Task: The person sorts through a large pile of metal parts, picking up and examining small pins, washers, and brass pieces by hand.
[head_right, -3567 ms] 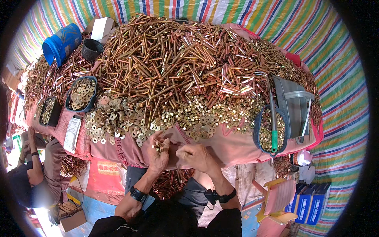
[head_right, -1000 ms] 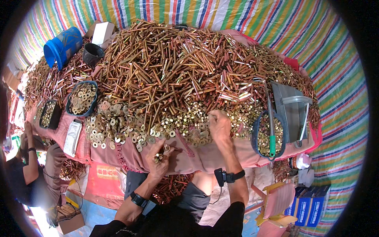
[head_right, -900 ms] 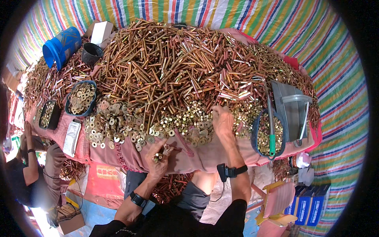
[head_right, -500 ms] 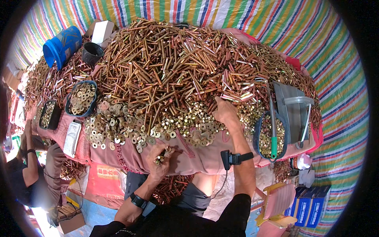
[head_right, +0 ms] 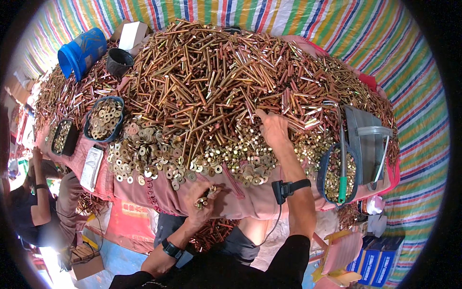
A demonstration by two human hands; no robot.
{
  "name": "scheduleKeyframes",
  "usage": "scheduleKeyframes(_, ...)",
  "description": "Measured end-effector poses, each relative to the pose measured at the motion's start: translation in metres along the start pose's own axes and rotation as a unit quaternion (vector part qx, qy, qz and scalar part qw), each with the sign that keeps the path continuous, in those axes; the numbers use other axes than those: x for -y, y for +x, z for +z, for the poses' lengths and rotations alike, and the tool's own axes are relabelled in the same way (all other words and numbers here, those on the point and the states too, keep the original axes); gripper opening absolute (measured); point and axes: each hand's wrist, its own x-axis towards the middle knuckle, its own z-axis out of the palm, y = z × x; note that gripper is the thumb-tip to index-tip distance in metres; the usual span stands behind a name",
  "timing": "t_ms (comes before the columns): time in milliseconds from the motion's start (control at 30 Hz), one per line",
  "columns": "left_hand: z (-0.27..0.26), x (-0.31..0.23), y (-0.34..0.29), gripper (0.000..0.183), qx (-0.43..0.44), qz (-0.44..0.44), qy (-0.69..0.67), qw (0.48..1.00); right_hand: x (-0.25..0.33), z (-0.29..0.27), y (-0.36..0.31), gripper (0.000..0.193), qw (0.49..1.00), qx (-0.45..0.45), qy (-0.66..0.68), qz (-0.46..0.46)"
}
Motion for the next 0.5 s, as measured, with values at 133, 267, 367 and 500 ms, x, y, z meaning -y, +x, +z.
scheduleKeyframes(133, 0.0, 0.0, -0.001, 0.02, 0.016, -0.006, 0.016, 1.0, 0.005, -0.006, 0.02, 0.068, 1.0, 0.01, -0.011, 0.013)
scheduleKeyframes(267, 0.001, 0.0, -0.002, 0.021, 0.012, -0.01, 0.026, 1.0, 0.009, -0.005, 0.028, 0.077, 0.996, -0.018, -0.067, 0.061)
scheduleKeyframes(367, 0.003, 0.002, -0.003, 0.021, 0.013, -0.009, 0.031, 0.999, 0.005, -0.003, 0.025, 0.079, 0.996, -0.035, -0.046, 0.069)
scheduleKeyframes(500, 0.003, 0.001, -0.005, 0.021, 0.018, -0.01, 0.052, 0.998, 0.001, 0.0, 0.018, 0.089, 0.999, -0.021, -0.017, 0.033)
